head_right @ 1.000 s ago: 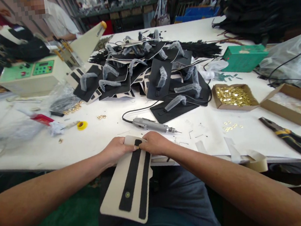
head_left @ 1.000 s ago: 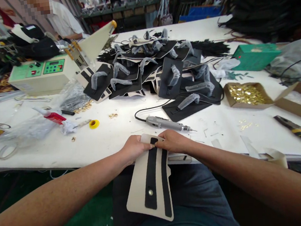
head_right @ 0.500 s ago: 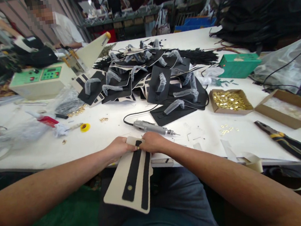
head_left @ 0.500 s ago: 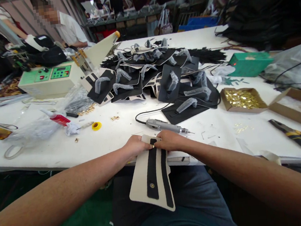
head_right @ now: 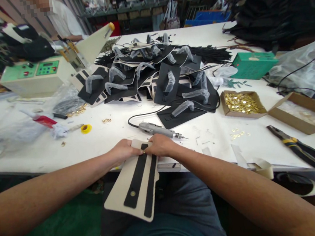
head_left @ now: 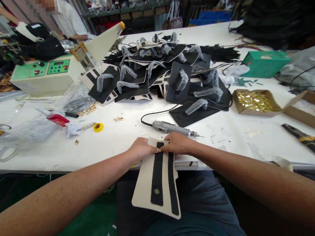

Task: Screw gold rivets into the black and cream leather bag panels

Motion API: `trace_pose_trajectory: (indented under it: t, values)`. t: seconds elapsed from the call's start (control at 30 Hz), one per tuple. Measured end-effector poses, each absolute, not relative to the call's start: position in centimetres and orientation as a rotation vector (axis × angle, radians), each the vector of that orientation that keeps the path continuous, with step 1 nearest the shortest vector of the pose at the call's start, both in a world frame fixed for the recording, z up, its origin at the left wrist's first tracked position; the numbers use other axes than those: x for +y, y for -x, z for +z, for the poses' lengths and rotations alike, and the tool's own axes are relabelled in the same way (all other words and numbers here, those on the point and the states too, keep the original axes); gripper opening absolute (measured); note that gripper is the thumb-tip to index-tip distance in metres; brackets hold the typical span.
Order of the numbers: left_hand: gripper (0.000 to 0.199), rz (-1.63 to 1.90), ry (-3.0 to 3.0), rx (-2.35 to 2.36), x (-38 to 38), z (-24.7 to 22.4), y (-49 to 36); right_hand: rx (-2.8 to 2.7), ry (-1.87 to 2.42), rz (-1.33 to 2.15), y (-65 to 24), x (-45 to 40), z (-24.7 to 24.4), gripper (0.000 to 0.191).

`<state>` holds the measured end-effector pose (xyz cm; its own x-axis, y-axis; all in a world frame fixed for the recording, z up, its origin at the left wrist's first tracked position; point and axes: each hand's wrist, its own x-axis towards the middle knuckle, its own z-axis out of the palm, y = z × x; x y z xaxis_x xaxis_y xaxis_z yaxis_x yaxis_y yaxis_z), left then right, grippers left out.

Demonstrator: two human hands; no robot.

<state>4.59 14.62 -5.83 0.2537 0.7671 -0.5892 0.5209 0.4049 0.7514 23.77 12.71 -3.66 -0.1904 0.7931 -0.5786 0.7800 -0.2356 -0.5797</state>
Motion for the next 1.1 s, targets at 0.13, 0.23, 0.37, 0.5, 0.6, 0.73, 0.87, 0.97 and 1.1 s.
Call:
trace_pose_trajectory:
  t: [0.13, 0.23, 0.37, 0.5, 0.6, 0.73, 0.87, 0.97, 1.1]
  values:
    - [0.022, 0.235, -1.318, 1.381, 14.8, -5.5, -4.5, -1.917, 2.003, 1.482, -23.7, 12.8, -3.7, 0.024]
    - [0.022, 0.225, -1.349, 1.378, 14.7, -5.6, -4.4, -1.88, 2.009, 1.509, -23.6, 13.0, -3.9, 0.023]
    - [0.019, 0.222, -1.403, 1.378, 14.6, -6.4, -4.2, -1.875, 2.0, 1.496, -23.6, 13.1, -4.5, 0.023]
    - [0.015, 0.234, -1.485, 1.37, 14.6, -6.8, -4.1, -1.853, 2.004, 1.493, -23.6, 13.0, -4.9, 0.021]
    - [0.026, 0.273, -1.578, 1.399, 14.2, -6.6, -4.1, -1.853, 1.999, 1.465, -23.5, 12.9, -4.8, 0.021]
    - [0.071, 0.425, -1.778, 1.494, 12.7, -6.8, -3.7, -1.846, 1.998, 1.441, -23.4, 12.7, -4.6, 0.02]
    - [0.054, 0.635, -2.166, 1.369, 11.7, -7.5, -2.9, -1.82, 1.988, 1.443, -23.3, 12.7, -4.6, 0.018]
    - [0.024, 0.672, -2.323, 1.171, 11.9, -8.1, -2.7, -1.806, 1.985, 1.455, -23.2, 12.7, -4.7, 0.016]
    - [0.015, 0.645, -2.258, 1.19, 12.2, -8.4, -2.8, -1.774, 1.978, 1.471, -23.3, 12.8, -4.6, 0.017]
